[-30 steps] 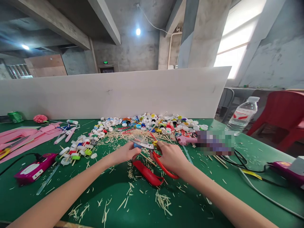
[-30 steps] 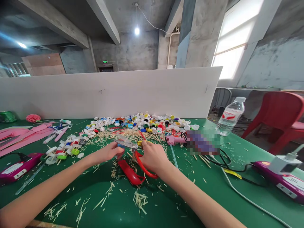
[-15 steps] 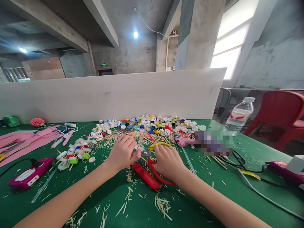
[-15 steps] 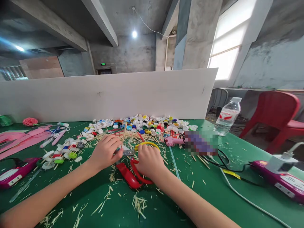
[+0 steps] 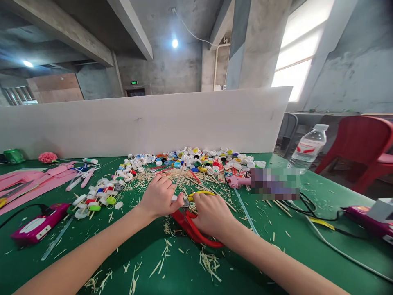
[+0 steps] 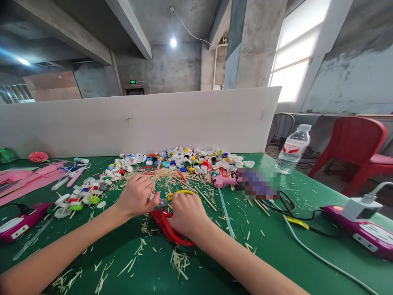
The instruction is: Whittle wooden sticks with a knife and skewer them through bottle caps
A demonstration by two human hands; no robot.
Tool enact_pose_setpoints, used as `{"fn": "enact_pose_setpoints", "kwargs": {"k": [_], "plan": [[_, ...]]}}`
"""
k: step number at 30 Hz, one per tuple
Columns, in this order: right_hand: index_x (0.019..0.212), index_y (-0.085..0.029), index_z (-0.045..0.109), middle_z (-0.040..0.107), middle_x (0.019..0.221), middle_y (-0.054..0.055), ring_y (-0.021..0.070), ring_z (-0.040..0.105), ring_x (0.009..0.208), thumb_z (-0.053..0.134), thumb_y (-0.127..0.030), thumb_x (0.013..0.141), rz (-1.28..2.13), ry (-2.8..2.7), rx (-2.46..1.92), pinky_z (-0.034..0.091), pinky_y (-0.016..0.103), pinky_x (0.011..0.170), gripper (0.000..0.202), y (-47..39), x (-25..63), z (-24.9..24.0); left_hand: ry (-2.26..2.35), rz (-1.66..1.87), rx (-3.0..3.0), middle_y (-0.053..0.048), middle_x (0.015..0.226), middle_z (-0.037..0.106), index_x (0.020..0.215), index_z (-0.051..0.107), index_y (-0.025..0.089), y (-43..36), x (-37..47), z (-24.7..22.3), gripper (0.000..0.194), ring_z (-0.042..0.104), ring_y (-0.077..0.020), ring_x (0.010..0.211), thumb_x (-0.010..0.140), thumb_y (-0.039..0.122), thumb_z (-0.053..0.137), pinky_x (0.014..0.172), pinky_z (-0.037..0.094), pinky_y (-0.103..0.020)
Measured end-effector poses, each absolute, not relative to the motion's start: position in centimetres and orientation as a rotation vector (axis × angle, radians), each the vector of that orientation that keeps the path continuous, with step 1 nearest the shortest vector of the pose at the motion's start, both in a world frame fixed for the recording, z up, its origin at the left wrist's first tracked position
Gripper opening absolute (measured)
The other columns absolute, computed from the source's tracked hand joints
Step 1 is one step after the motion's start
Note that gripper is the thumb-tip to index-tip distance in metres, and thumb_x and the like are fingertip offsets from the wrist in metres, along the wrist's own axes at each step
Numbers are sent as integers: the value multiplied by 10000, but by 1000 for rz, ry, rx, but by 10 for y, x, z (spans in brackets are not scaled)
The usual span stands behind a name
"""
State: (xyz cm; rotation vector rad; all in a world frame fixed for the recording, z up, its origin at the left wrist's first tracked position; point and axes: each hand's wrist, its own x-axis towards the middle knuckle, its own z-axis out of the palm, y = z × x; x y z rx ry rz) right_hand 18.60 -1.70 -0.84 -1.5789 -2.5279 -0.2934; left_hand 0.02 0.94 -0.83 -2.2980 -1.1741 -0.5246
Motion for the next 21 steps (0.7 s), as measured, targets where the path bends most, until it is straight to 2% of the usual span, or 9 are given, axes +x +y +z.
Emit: {"fn": "enact_pose_setpoints", "kwargs": {"k": [7, 10, 12, 16, 18, 21], "plan": [[923, -163, 596, 684, 893, 103, 238, 642, 795, 463, -325, 789, -273, -2517, -1553, 370, 319, 625, 249, -5, 191, -7, -1204, -598, -2350, -74, 712, 644, 687, 629, 163, 13, -4, -8, 424, 532, -198, 749, 899, 349, 312, 832, 370, -408], [940, -159, 590, 679, 919, 121, 244, 642, 781, 440, -429, 829, -253, -2443, -1607, 380, 324, 605, 328, 3, 198, -7, -1269, -823, -2398, -95, 1025, 647, 997, 609, 145, 17, -10, -12, 348, 530, -231, 996, 906, 334, 331, 933, 359, -420], [952, -151, 585, 674, 923, 140, 253, 641, 754, 390, -535, 852, -226, -2374, -1667, 387, 336, 584, 442, 8, 205, -6, -1393, -1078, -2370, -131, 1222, 538, 1212, 471, 136, 20, -14, -17, 404, 463, -247, 1141, 907, 374, 355, 980, 357, -419], [975, -136, 580, 662, 930, 166, 276, 637, 815, 323, -677, 835, -157, -2265, -1752, 419, 358, 608, 615, 16, 216, -2, -1745, -1471, -2453, -131, 1204, 473, 1238, 344, 183, 22, -11, -27, 478, 509, -205, 1039, 893, 511, 386, 779, 460, -323], [981, -133, 584, 661, 937, 174, 292, 626, 884, 319, -724, 811, -120, -2249, -1765, 437, 367, 640, 670, 18, 218, -1, -1837, -1500, -2617, -115, 1194, 479, 1240, 314, 209, 21, -5, -30, 499, 520, -191, 1023, 883, 547, 397, 712, 460, -285], [981, -138, 593, 661, 948, 178, 314, 593, 982, 328, -764, 783, -78, -2277, -1735, 453, 385, 686, 707, 17, 217, -2, -1914, -1406, -2807, -102, 1155, 507, 1231, 324, 219, 19, 2, -32, 512, 531, -189, 1005, 877, 582, 388, 712, 453, -284]]}}
